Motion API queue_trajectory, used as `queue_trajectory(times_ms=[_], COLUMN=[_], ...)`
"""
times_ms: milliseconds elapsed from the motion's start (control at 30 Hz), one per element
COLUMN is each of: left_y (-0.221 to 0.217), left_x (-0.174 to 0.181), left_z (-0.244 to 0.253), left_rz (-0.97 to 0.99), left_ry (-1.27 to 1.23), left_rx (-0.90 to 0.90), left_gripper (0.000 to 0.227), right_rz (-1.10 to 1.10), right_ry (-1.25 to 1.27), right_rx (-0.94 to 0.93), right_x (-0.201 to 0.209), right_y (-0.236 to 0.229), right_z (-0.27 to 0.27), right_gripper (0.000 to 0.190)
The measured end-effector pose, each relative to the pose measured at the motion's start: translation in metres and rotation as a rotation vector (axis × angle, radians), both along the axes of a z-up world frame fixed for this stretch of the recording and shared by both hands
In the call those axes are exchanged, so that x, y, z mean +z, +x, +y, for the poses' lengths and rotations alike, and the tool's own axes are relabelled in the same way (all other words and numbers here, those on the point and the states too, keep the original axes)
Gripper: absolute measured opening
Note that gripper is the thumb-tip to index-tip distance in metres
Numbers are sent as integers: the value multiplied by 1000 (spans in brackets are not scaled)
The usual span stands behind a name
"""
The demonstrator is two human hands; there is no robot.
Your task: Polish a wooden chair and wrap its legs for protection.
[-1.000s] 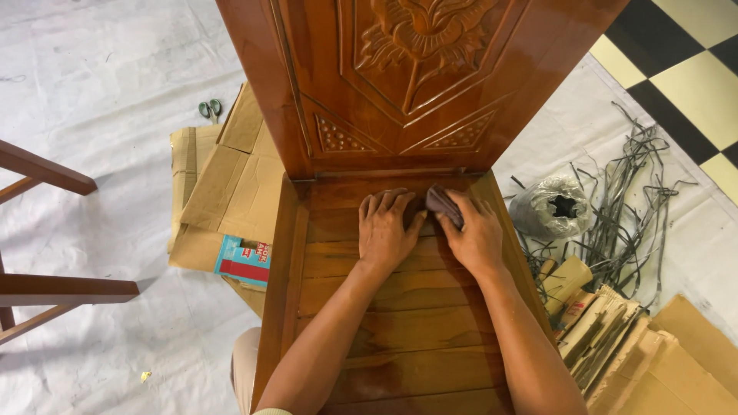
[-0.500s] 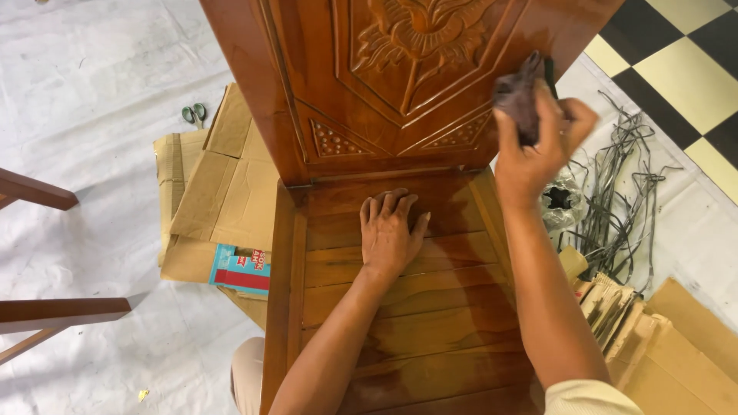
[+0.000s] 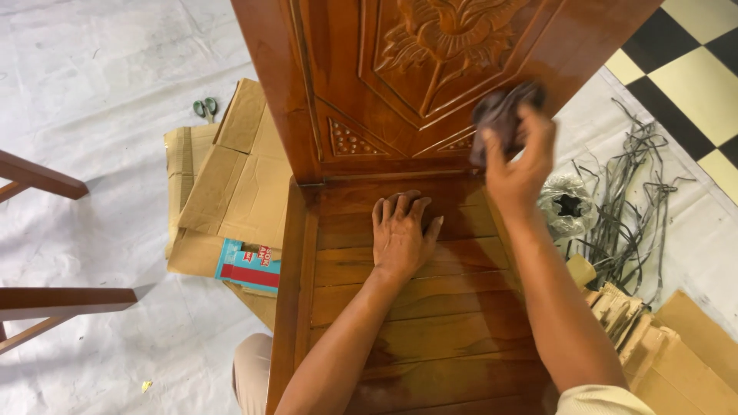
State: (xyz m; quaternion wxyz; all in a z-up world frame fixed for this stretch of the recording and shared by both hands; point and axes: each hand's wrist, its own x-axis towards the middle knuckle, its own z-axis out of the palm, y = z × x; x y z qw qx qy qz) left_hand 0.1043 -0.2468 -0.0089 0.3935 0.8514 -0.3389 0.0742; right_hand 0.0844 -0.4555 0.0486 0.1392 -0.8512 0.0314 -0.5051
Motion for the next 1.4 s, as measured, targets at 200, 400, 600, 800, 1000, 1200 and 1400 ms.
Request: queue_trajectory(times_ms=[200, 400, 600, 800, 1000, 1200, 1400], left_y=[0, -1, -4, -4, -2, -4, -2], left_x=[-3, 7, -14, -34, -7, -16, -27], left_z=[-1, 3, -3, -11, -2, -4, -11], left_rz=[19, 34, -54, -74, 100, 23, 68], left_ry=[20, 39, 94, 245, 424, 368, 376], left_rx=[11, -9, 12, 4, -90, -46, -69], left_gripper=[41, 43, 72, 84, 83, 84, 82], right_rz=[-33, 429, 128, 0, 343, 96, 198], right_ry=[-5, -228, -232, -539, -954, -580, -904], right_rx=[56, 123, 107, 7, 240, 86, 208], right_x=[8, -37, 23, 17, -14, 18, -19], right_y=[21, 3, 28, 52, 53, 84, 97], right_z=[15, 43, 46, 57, 59, 82, 105], right_gripper=[43, 49, 42, 40, 42, 39, 41])
